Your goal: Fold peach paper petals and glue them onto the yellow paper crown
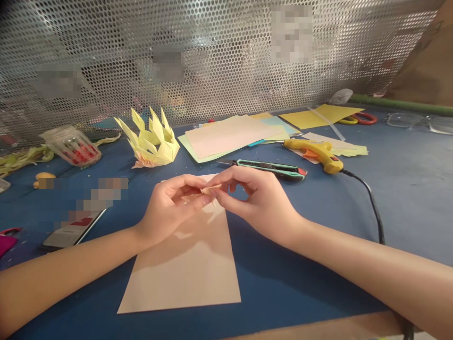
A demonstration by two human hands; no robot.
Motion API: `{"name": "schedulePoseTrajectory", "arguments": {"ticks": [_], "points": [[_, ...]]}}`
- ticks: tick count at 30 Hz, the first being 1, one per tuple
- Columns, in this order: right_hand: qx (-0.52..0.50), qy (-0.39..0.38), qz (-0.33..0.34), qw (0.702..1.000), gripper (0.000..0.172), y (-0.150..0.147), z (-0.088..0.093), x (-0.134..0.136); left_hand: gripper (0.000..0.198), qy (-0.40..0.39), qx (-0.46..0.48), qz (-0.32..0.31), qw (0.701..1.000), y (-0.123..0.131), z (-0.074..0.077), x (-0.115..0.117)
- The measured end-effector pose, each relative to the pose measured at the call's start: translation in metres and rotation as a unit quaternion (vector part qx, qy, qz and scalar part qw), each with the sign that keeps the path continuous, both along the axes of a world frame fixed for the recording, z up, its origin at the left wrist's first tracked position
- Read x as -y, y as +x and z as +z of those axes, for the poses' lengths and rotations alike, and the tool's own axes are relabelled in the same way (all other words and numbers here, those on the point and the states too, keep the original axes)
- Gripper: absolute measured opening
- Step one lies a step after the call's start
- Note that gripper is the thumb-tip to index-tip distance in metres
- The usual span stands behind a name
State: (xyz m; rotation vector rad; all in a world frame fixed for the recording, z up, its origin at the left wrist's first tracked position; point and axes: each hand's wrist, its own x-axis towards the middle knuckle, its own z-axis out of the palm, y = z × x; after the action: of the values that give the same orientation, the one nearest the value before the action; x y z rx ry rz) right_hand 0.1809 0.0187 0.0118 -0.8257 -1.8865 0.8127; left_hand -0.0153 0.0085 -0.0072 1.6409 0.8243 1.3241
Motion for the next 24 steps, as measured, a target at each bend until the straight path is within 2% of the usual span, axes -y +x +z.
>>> {"name": "schedulePoseTrajectory", "arguments": {"ticks": [3,7,16,21,24], "points": [[0.022,0.064,-0.018,0.998,0.003,0.0006,0.0018,-0.0004,0.006,-0.011,0.015,-0.021,1.000,-0.0002,0.0014,0.0003],[0.056,0.141,0.002,0.988,0.018,0.0015,0.0058,-0.0017,0.004,-0.041,0.050,-0.028,0.998,-0.0002,0.0018,0.0002],[0.077,0.194,0.001,0.978,0.021,0.0050,0.0060,-0.0048,0.003,-0.076,0.078,-0.025,0.994,-0.0004,0.0004,-0.0060],[0.097,0.230,-0.008,0.968,0.025,0.0066,0.0031,-0.0087,0.013,-0.116,0.069,-0.013,0.991,-0.0018,-0.0001,-0.0079],[0.099,0.246,0.003,0.964,0.025,0.0066,0.0032,-0.0092,0.013,-0.116,0.056,-0.015,0.992,-0.0027,0.0007,-0.0068]]}}
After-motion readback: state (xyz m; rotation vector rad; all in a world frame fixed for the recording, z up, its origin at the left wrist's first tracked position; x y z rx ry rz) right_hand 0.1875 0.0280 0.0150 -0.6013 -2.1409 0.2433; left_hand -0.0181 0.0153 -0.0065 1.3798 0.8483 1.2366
